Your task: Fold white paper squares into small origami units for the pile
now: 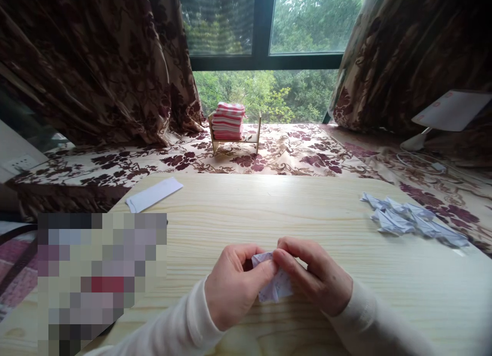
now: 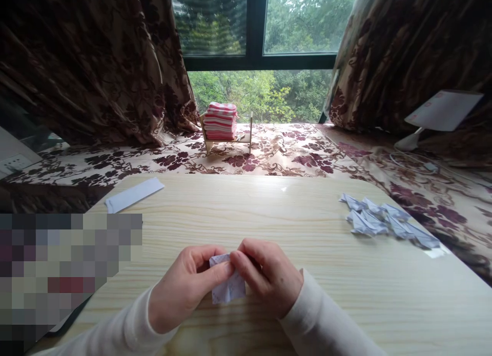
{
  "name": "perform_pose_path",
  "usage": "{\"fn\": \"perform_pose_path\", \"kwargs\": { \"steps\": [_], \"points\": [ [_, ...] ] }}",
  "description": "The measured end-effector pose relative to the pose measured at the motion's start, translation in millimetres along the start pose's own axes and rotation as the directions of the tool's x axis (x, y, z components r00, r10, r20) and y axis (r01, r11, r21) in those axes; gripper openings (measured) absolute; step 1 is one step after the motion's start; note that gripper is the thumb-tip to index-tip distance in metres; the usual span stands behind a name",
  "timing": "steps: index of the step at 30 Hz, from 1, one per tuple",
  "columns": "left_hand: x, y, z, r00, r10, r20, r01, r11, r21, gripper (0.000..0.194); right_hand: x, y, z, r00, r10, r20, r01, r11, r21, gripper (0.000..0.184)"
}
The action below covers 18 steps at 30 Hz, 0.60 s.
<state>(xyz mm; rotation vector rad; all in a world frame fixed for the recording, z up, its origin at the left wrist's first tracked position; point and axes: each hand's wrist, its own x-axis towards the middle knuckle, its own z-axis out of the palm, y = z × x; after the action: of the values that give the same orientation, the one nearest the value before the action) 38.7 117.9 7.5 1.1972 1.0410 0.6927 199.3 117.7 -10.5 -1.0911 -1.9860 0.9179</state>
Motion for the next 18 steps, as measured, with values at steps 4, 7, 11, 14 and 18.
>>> {"fn": "perform_pose_path", "kwargs": {
  "steps": [4, 7, 11, 14, 18],
  "points": [
    [-1.8, 0.8, -2.7, 0.999, 0.021, 0.030, -0.022, 1.000, 0.015, 0.026, -2.7, 0.5, 6.1, 1.000, -0.018, -0.015, 0.018, 1.000, 0.017, 0.033],
    [-1.2, 2.0, -5.3, 0.999, 0.005, 0.052, -0.005, 1.000, -0.014, 0.024, -3.2, 0.8, 7.8, 0.998, -0.030, -0.060, 0.030, 1.000, 0.000, 0.031],
    [-2.1, 3.2, -3.9, 1.000, -0.009, 0.027, 0.009, 1.000, 0.010, 0.024, -2.0, 0.7, 4.8, 0.999, -0.036, -0.016, 0.036, 0.999, -0.025, 0.035],
    [-4.0, 4.1, -0.8, 0.999, 0.033, 0.025, -0.034, 0.998, 0.061, 0.025, -2.1, -0.5, 3.2, 1.000, -0.026, -0.005, 0.026, 0.999, -0.036, 0.034],
    [-3.3, 6.2, -0.4, 0.999, 0.026, 0.031, -0.027, 0.999, 0.032, 0.022, -1.2, -1.0, 3.9, 0.994, -0.056, -0.089, 0.051, 0.998, -0.048, 0.033]
  ]
}}
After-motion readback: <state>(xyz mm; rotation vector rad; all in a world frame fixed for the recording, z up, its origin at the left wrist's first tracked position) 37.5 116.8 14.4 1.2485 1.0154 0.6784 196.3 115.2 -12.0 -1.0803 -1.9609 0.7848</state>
